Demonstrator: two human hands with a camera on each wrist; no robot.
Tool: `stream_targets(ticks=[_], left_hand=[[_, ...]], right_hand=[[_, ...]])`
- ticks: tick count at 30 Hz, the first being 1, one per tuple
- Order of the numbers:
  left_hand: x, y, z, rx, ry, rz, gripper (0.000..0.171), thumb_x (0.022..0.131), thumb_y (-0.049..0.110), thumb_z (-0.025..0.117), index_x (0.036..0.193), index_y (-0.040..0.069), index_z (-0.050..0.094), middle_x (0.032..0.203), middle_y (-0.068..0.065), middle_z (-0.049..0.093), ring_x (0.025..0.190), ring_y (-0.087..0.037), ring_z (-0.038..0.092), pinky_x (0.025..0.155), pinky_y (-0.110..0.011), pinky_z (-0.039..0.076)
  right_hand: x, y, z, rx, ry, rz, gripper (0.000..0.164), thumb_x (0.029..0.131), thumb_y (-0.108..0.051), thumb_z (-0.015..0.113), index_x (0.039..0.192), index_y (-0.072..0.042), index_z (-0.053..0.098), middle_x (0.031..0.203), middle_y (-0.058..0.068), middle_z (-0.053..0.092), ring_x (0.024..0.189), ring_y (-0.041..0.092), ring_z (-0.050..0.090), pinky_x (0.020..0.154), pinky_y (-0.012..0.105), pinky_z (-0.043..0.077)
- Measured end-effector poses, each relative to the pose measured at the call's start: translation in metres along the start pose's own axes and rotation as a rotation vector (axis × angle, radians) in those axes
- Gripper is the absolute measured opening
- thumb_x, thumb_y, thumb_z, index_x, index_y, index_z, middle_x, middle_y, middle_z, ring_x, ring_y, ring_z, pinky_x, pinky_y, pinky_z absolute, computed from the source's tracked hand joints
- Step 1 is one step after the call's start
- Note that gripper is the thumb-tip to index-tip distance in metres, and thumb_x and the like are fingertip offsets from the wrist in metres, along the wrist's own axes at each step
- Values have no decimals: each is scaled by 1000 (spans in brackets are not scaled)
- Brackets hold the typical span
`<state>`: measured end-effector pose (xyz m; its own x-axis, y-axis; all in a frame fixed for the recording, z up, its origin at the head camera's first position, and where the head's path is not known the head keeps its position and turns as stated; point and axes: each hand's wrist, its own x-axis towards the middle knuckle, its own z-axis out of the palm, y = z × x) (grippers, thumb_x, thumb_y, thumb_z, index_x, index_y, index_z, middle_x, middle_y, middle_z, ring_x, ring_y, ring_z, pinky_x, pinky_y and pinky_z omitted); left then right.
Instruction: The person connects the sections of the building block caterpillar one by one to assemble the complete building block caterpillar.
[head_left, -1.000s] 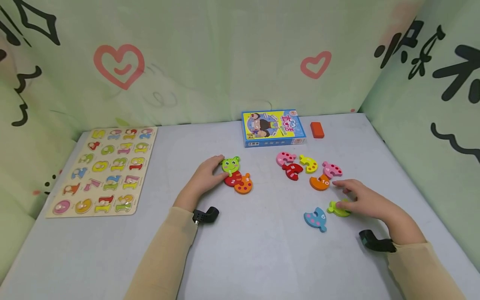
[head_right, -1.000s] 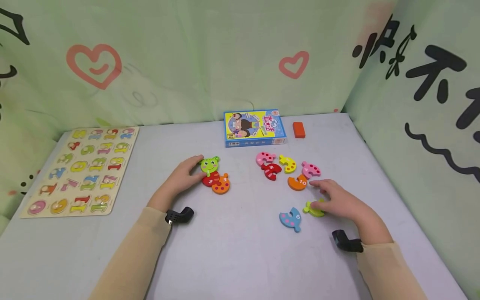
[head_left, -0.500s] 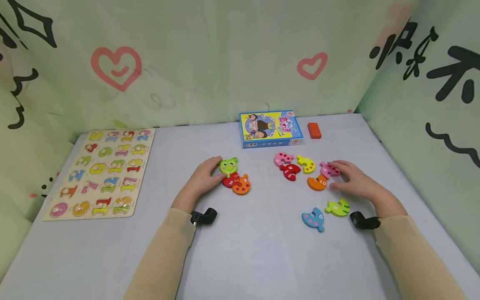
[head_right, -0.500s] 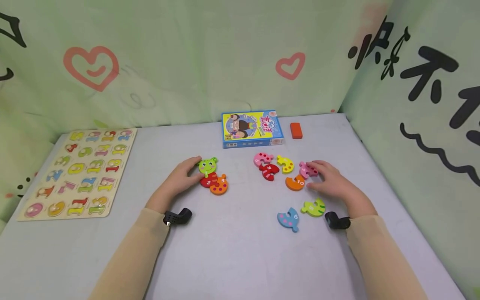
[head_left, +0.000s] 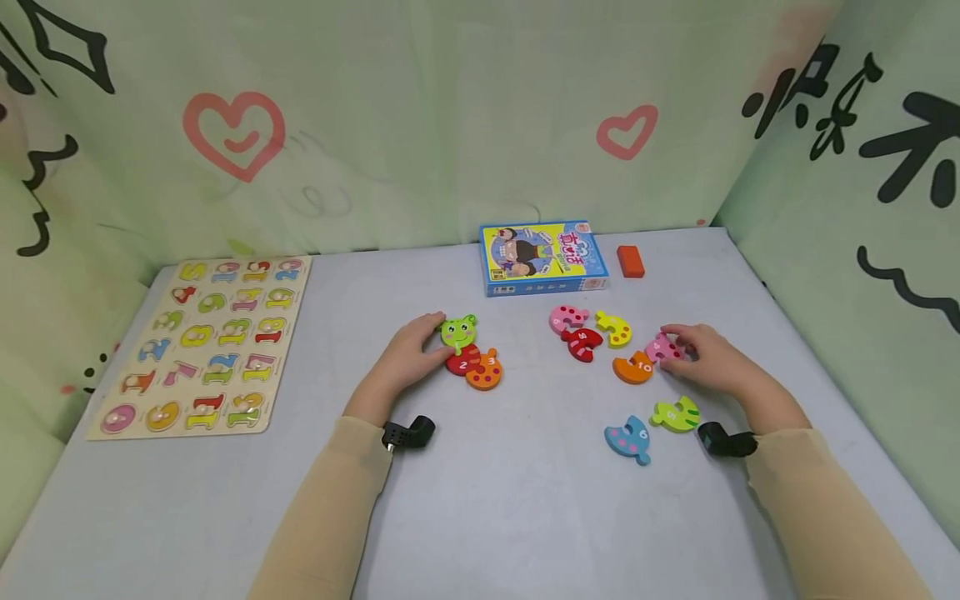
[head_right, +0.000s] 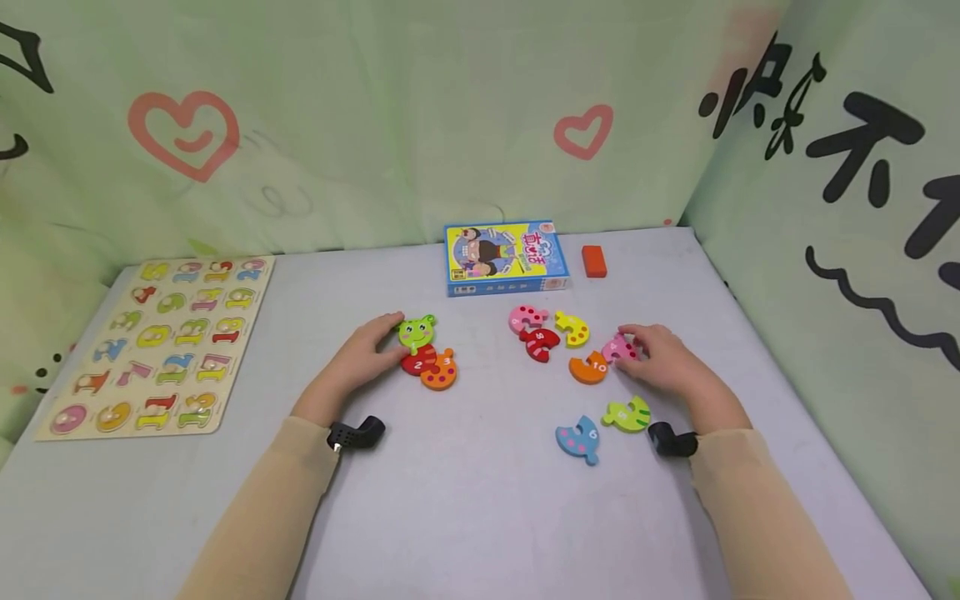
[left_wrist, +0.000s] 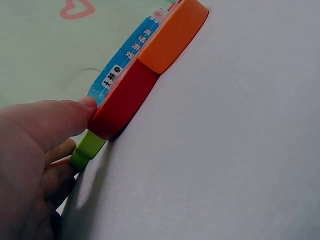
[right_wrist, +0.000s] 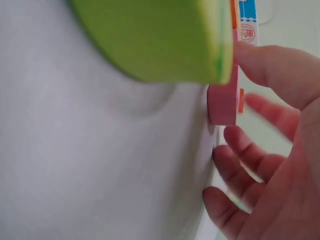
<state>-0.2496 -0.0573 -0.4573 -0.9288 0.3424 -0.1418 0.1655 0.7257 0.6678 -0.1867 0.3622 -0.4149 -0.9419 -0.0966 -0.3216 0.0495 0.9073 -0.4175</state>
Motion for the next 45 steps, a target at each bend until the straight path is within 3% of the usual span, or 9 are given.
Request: stream_targets(ticks=[5,9,14,17,22,31,39,45], left_hand=[[-1,-1,0,-1,-1,-4,63,87,37,56,142,16,32,148,-7,30,137,-25,25,112,-44,22],[0,-1,1,0,-4,-8,63,87,38,56,142,17,32,148,-6,30,137,-25,24,112,-44,22],[1,-1,1,13,5,-1,63,87,38,55,142,17,32,148,-6,30,137,-25,25,112,-44,22],[1,-2,1,16,8,6,64,87,37,55,142,16,32,148,-7,30,137,-26,25,112,-44,22],[1,-2,1,14,4,7,64,87,37,56,142,15,32,148,-7,31,137,-25,25,112,-44,22],[0,-4,3,13,-1,5,64,87,37,56,142,15,32,148,-7,31,137,-26,25,112,-44,22],[0,-3,2,9,1,15,63,87,36,56,142,14,32,148,-7,31,137,-26,25,113,-43,21],[2,-3,1,14,10,16,63,87,36,56,142,15,32,147,-7,31,137,-25,25,113,-42,21]], right_hand=[[2,-1,1,7,-12,-33,62,84,-27,61,138,-8,37,133,29,31,120,46,29,92,62,39],[2,-1,2,-4,-17,-7,55,86,-25,59,134,-5,41,126,29,35,114,44,35,91,59,41],[0,-2,1,14,-19,69,70,82,-35,64,137,-3,36,128,33,23,109,44,35,89,57,44],[-1,-3,1,15,-31,59,76,79,-36,67,139,-6,33,133,33,13,112,46,31,89,59,43],[-2,-3,1,1,-77,-1,70,80,-27,67,139,-8,34,134,31,19,116,47,28,89,61,41],[-6,0,2,25,-110,8,72,79,-31,68,139,-9,34,124,29,28,108,42,35,85,56,46],[-10,-3,-5,30,-50,13,69,77,-32,69,134,-10,37,123,28,29,109,42,35,82,54,49],[-8,-28,-11,94,-28,-53,65,78,-25,69,134,-11,38,125,25,27,106,37,40,78,43,54]])
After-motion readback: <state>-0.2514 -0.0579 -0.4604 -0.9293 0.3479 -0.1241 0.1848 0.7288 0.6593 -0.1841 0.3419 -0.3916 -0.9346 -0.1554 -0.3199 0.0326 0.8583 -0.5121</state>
